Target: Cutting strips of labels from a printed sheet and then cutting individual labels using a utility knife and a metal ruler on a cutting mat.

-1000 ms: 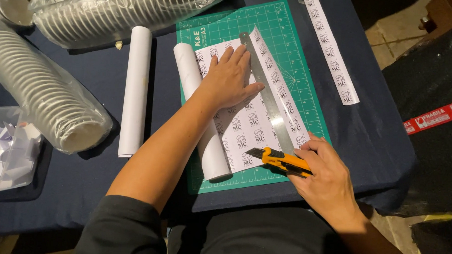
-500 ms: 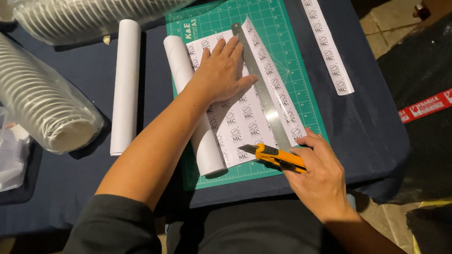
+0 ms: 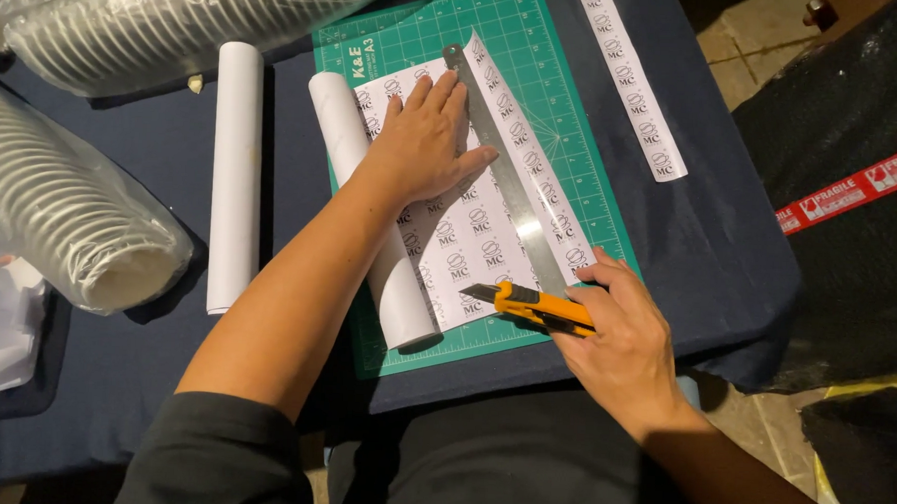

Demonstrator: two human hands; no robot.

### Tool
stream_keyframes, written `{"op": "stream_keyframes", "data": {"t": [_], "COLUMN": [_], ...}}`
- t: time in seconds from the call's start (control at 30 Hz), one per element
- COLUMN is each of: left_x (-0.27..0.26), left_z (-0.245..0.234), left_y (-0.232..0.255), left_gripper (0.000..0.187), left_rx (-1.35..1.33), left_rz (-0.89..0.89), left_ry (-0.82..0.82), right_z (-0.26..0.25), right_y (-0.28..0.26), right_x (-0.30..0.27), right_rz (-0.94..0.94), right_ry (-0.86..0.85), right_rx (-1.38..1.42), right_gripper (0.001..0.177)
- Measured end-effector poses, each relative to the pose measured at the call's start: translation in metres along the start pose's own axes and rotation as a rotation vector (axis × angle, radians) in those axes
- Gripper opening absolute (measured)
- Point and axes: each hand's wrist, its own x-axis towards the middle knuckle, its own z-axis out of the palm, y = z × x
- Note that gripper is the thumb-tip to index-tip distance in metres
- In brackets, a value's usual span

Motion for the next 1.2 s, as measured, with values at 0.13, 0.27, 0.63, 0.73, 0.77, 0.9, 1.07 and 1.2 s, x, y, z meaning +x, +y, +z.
{"op": "stream_keyframes", "data": {"t": [0.13,0.27,0.63,0.73,0.77,0.9,1.07,1.2], "left_x": [0.0007,-0.0002,-0.001,-0.0014,-0.0013,-0.0027,-0.0025,-0.0019], "left_z": [0.0007,0.0,-0.004,-0.004,-0.0037,-0.0075,-0.0051,-0.005], "left_y": [-0.0006,0.0,0.0015,0.002,0.0017,0.0037,0.003,0.0026], "left_gripper": [0.096,0.097,0.097,0.097,0.097,0.096,0.096,0.096], "left_rx": [0.006,0.007,0.009,0.002,0.001,-0.009,-0.02,-0.003], "left_rz": [0.004,-0.001,-0.003,-0.016,-0.013,-0.015,-0.011,-0.012], "left_ry": [0.0,-0.014,-0.032,-0.044,-0.045,-0.049,-0.03,-0.043], "right_z": [-0.0008,-0.0014,-0.0036,-0.0044,-0.0043,-0.0045,-0.0036,-0.0027], "right_y": [0.0004,-0.0004,-0.0023,-0.0039,-0.0041,-0.0043,-0.0042,-0.0025], "right_x": [0.0012,0.0016,0.0026,0.0035,0.0038,0.0048,0.004,0.0029], "right_rz": [-0.009,-0.007,0.017,0.012,0.012,0.014,0.009,0.015], "right_ry": [-0.003,-0.014,-0.059,-0.064,-0.057,-0.05,-0.044,-0.05], "right_rx": [0.002,-0.007,-0.043,-0.061,-0.057,-0.038,-0.048,-0.05], "right_gripper": [0.023,0.024,0.025,0.026,0.025,0.026,0.024,0.026]}}
